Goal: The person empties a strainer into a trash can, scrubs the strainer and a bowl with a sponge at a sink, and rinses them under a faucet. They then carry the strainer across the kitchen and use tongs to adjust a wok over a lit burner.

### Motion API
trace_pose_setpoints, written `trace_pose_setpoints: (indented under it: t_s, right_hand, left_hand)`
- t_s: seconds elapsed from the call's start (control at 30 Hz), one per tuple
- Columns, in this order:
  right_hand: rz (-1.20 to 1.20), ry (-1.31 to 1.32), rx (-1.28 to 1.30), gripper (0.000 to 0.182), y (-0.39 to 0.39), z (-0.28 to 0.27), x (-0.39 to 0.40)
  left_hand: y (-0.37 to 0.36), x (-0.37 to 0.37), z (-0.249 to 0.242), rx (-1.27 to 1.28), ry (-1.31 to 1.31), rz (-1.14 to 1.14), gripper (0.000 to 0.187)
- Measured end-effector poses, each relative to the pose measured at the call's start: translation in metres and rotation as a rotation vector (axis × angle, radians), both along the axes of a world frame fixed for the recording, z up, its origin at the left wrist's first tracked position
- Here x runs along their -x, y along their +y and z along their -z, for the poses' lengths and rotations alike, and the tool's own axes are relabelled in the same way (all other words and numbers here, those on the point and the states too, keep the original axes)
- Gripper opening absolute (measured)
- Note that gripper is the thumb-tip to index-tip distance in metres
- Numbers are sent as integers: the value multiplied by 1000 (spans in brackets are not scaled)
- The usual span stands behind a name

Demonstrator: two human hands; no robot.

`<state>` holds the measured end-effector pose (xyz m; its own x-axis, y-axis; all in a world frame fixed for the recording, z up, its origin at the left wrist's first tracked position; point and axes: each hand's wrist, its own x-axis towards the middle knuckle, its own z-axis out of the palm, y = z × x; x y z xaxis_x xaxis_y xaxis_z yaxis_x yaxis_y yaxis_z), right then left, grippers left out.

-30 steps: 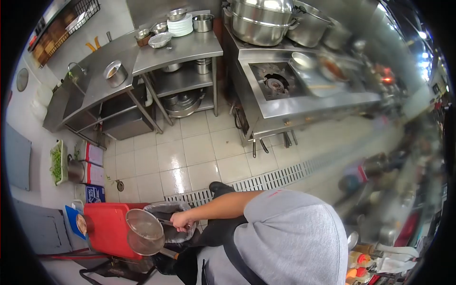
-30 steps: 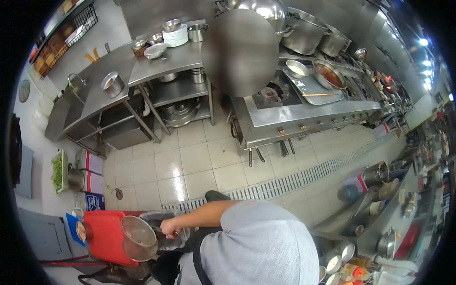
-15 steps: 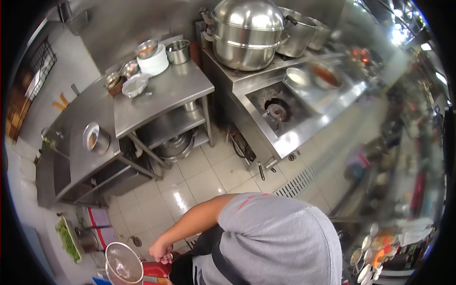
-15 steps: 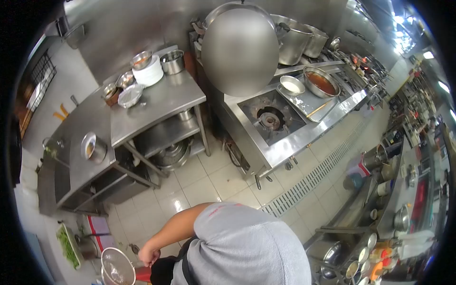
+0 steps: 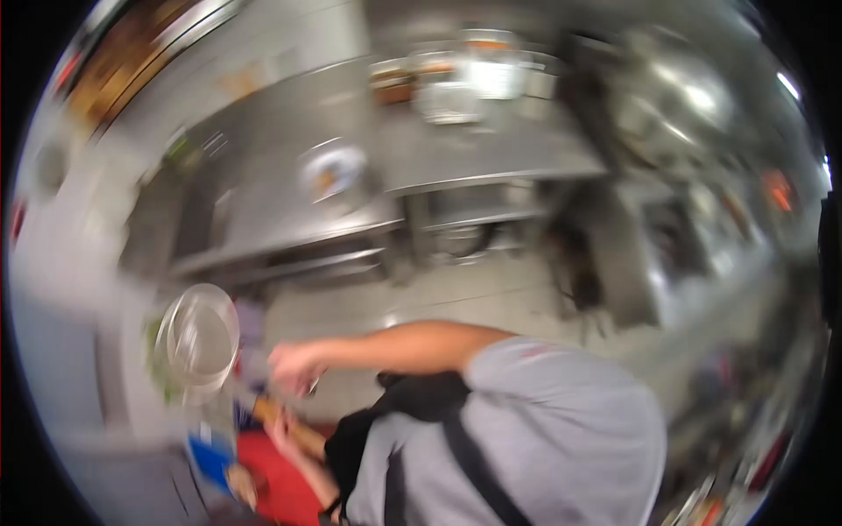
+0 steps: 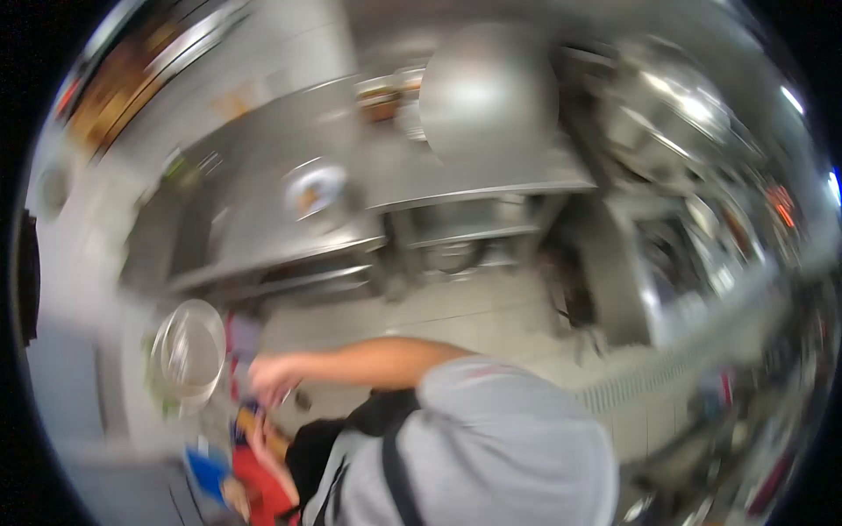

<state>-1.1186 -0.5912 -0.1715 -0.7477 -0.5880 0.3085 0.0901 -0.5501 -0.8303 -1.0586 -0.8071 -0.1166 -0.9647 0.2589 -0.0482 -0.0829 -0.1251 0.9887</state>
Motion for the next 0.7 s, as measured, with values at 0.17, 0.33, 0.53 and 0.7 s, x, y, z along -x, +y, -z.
trace_pose_setpoints:
  t_s: [0.17,0.33,0.53,0.7]
  right_hand:
    - [243,-664,-285,55,33,-153,40]
    - [300,-655,-202,28,45,-155,122]
    - [376,-740,-59,17,78,-129,246]
    - [506,-855,15,16,115,-111,339]
  left_hand:
    - [43,94,-69,-327,-229,41,43]
    - [60,193,-76,-273,-251,127,39]
    - [111,333,-69,-130,-373,222,34]
    - [167,444,-57,41,-490,329,25]
